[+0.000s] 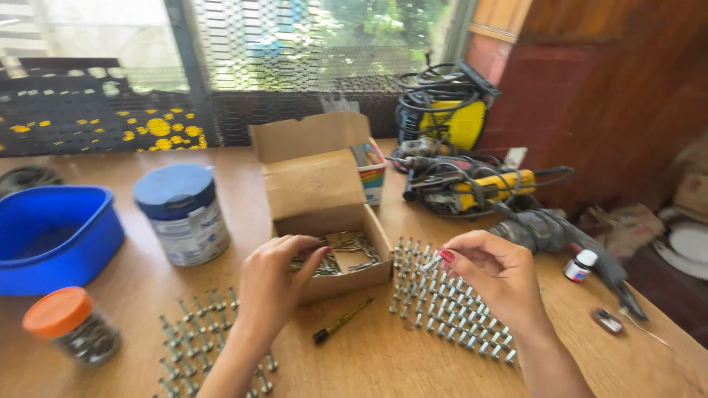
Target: Manually screwing nuts onto bolts at a workshop table.
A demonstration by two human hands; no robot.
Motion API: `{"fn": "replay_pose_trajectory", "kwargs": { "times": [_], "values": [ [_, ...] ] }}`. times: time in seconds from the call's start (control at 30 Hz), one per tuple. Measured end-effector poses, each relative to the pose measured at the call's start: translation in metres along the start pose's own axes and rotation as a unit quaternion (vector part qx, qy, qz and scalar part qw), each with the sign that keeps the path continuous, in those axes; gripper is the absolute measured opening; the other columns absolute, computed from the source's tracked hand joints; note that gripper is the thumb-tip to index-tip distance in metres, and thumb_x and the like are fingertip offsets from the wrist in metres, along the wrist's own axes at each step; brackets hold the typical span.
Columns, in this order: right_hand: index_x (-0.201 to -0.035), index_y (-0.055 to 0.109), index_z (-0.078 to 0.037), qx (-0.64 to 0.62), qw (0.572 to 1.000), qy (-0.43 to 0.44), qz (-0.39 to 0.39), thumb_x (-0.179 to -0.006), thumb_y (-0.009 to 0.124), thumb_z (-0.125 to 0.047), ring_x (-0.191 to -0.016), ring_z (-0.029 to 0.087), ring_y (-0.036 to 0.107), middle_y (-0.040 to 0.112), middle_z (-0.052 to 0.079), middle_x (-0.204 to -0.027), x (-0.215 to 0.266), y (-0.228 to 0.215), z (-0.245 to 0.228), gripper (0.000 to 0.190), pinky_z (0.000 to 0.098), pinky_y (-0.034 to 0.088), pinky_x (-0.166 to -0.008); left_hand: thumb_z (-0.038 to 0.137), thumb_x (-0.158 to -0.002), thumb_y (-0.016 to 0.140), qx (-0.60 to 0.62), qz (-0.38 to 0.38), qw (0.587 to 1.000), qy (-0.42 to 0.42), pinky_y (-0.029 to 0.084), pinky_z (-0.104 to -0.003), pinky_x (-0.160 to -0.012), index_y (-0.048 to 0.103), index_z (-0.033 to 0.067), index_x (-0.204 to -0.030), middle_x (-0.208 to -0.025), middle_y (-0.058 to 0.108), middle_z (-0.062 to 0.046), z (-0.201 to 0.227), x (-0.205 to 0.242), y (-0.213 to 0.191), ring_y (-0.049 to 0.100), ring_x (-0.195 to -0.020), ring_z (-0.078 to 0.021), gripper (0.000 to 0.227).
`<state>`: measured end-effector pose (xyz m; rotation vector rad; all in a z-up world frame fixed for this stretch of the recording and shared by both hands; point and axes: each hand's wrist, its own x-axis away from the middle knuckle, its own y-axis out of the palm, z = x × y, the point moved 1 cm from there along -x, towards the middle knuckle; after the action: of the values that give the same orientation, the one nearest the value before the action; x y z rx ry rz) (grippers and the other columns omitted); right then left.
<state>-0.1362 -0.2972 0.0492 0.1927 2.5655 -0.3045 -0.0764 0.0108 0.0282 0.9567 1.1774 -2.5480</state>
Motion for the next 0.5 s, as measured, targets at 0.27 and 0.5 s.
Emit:
{"fn": "replay_pose_trajectory", "kwargs": {
  "times": [0.27, 0.5],
  "values": [
    [-0.102, 0.073, 0.003, 0.097, 0.968, 0.07, 0.223, -0.095, 0.07, -0.005, -0.079, 0.019, 0.071, 0.075, 0.016, -0.089, 0.07, -0.143, 0.083, 0.011, 0.0301, 0.06, -0.069, 0.053, -0.085, 0.071, -0.043, -0.141, 0.985, -0.084, 0.053, -0.039, -0.08, 0.081, 0.0281, -0.095, -0.097, 0.082, 0.01, -0.01, -0.003, 0.034, 0.074, -0.093, -0.0193, 0.029],
    [-0.097, 0.084, -0.009, 0.301, 0.912, 0.159, 0.227, -0.089, 0.077, -0.013, -0.082, 0.012, 0.074, 0.082, 0.003, -0.093, 0.105, -0.159, 0.116, 0.011, 0.0236, 0.059, -0.079, 0.038, -0.094, 0.064, -0.165, -0.303, 0.932, -0.113, 0.056, -0.044, -0.085, 0.08, 0.0269, -0.108, -0.107, 0.08, 0.0, -0.054, -0.036, 0.081, 0.071, -0.104, -0.0295, 0.024]
  ]
}}
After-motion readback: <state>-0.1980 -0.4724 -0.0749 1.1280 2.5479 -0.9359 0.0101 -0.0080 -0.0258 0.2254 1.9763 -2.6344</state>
